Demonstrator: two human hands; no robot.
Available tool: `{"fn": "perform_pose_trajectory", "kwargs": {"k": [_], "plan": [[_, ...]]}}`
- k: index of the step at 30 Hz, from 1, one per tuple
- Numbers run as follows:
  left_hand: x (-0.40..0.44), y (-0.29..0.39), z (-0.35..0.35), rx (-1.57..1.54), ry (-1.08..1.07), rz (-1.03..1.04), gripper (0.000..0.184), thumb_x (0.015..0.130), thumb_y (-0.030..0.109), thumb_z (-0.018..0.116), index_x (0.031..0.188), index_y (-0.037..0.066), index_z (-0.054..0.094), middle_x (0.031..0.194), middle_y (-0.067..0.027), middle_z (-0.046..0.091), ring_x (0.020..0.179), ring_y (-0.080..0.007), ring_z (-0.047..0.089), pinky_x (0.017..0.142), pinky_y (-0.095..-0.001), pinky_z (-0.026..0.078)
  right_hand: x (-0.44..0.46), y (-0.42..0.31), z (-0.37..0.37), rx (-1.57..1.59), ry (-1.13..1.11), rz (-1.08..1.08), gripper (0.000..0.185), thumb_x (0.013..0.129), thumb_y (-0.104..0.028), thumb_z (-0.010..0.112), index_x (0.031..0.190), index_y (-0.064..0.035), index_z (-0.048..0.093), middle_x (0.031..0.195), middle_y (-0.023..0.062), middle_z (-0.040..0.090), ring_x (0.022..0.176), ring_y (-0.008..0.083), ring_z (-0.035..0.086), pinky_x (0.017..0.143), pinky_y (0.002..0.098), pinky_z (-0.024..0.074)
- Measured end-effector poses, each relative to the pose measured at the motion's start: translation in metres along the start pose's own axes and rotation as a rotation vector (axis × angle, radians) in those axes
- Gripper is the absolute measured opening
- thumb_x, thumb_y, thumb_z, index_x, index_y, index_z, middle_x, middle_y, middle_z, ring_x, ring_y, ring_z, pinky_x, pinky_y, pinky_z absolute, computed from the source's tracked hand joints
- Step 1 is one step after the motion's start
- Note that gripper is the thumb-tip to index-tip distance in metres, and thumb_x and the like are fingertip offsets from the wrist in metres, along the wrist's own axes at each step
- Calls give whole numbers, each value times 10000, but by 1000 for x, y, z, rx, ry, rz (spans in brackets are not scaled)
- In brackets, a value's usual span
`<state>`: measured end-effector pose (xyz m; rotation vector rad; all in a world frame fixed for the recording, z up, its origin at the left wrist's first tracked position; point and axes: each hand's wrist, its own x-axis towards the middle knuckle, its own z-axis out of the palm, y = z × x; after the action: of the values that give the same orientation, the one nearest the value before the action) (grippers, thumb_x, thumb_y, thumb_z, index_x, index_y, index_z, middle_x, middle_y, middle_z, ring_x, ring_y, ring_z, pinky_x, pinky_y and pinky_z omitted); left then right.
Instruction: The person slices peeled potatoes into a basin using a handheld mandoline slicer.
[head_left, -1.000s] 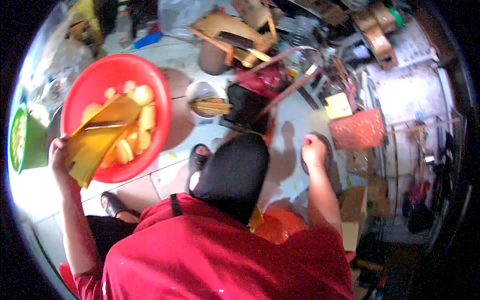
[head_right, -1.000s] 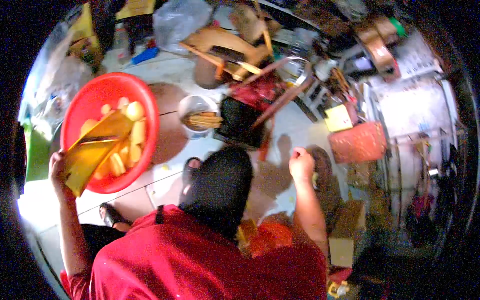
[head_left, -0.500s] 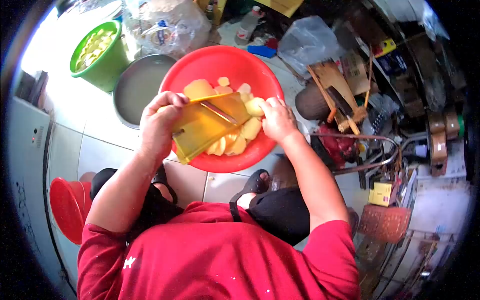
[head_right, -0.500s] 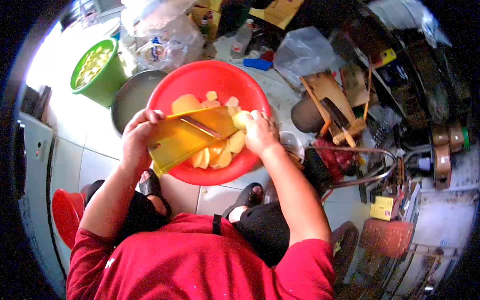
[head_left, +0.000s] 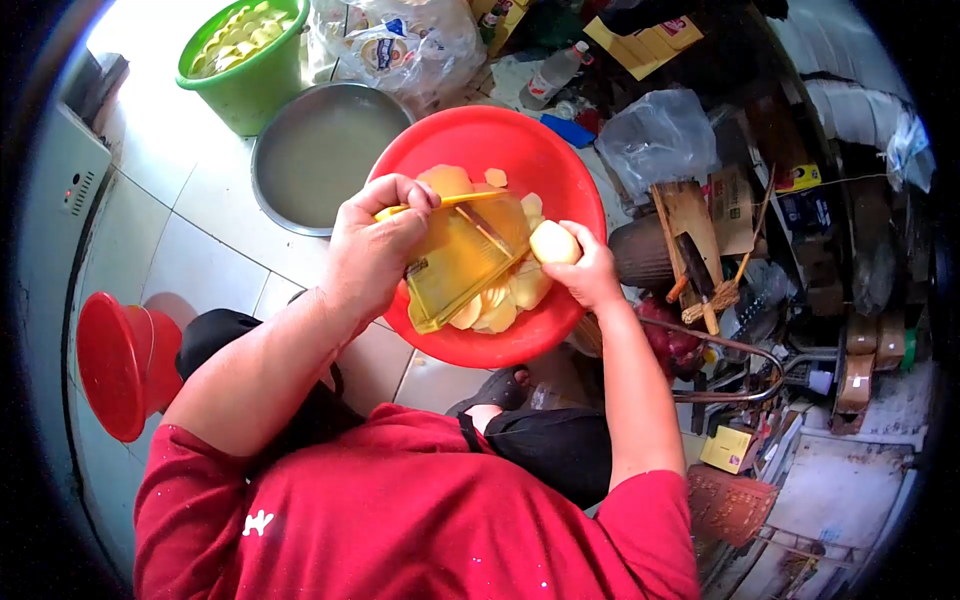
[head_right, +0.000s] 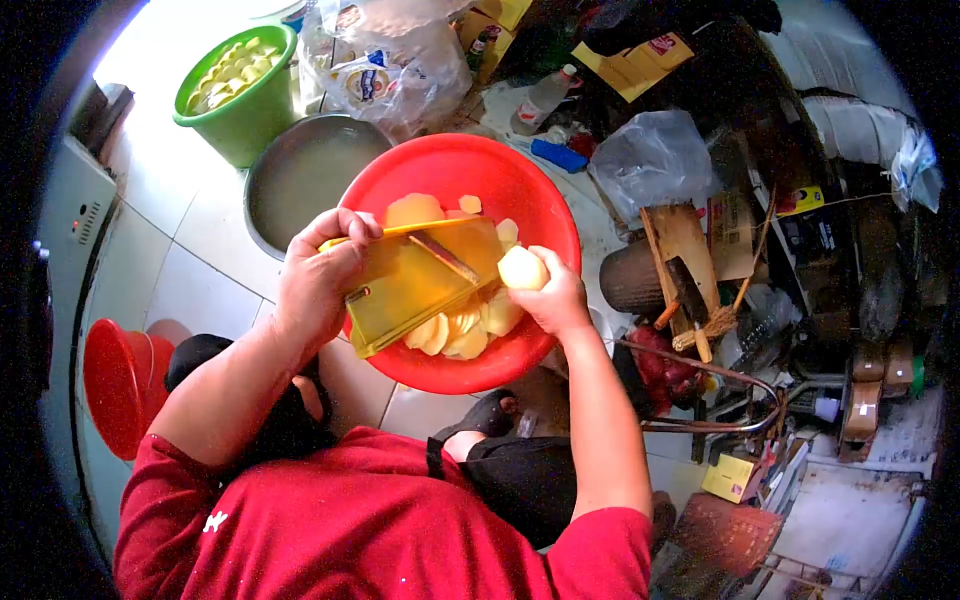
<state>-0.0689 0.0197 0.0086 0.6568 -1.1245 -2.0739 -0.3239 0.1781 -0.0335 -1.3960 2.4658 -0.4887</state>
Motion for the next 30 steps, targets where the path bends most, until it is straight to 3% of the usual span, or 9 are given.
{"fn": "perform_pose_trajectory", "kwargs": {"k": [2,3,6,10,18,20,21,24,30], "plan": [[4,-2,1,107,-57,46,109,731,-41,485,786,47,519,980,-46,542,904,-145,498,858,-268,408,-14,7,8,1070,-56,180,605,676,-90,676,1257,-31,518,1162,112,604,1031,274,589,932,373,457],[5,-1,5,110,-51,33,107,722,-42,481,772,46,517,979,-47,542,905,-145,495,860,-266,404,-20,6,9,1214,-67,162,623,709,-145,639,1292,6,479,1161,89,601,994,220,592,857,338,482],[6,-2,13,41,-4,4,107,722,-40,479,769,48,518,982,-48,543,903,-145,492,859,-265,402,-43,0,14,1592,-128,245,574,746,-192,549,1287,-10,493,1181,122,595,979,250,610,866,341,486],[11,-1,9,57,-15,-41,115,717,-28,489,777,54,544,953,-33,562,856,-148,524,813,-270,437,-53,-18,16,1672,-108,219,625,746,-236,519,1322,-1,460,1174,101,595,972,204,595,776,287,474],[13,6,4,20,-23,-62,109,732,-23,503,778,59,561,944,-18,573,845,-135,531,812,-263,445,-32,-33,18,1270,22,128,682,646,-125,598,1302,4,463,1197,115,571,1094,249,562,1005,340,408],[11,6,8,48,-18,-93,102,749,-24,514,780,60,562,948,-17,576,870,-131,531,833,-260,438,-18,-31,20,383,203,-125,656,625,-86,605,1271,-41,501,1176,130,570,1081,299,561,996,351,414],[10,6,8,46,-25,-85,96,762,-25,523,780,63,557,948,-15,578,881,-128,533,840,-260,437,-13,-43,12,141,244,-254,628,613,-35,589,1237,-80,533,1178,145,555,1096,345,532,1004,384,409],[11,5,6,87,-13,-98,93,768,-21,526,782,67,552,948,-11,576,883,-126,531,844,-260,434,-1,-66,-1,-118,250,-454,616,610,10,565,1219,-80,541,1212,152,538,1121,356,500,1011,417,397],[6,4,6,42,3,-91,92,779,-20,520,789,67,548,947,-8,570,891,-122,514,848,-252,419,-2,-71,5,132,191,-471,673,655,90,528,1309,-56,465,1276,162,501,1206,328,477,1055,402,371]]}}
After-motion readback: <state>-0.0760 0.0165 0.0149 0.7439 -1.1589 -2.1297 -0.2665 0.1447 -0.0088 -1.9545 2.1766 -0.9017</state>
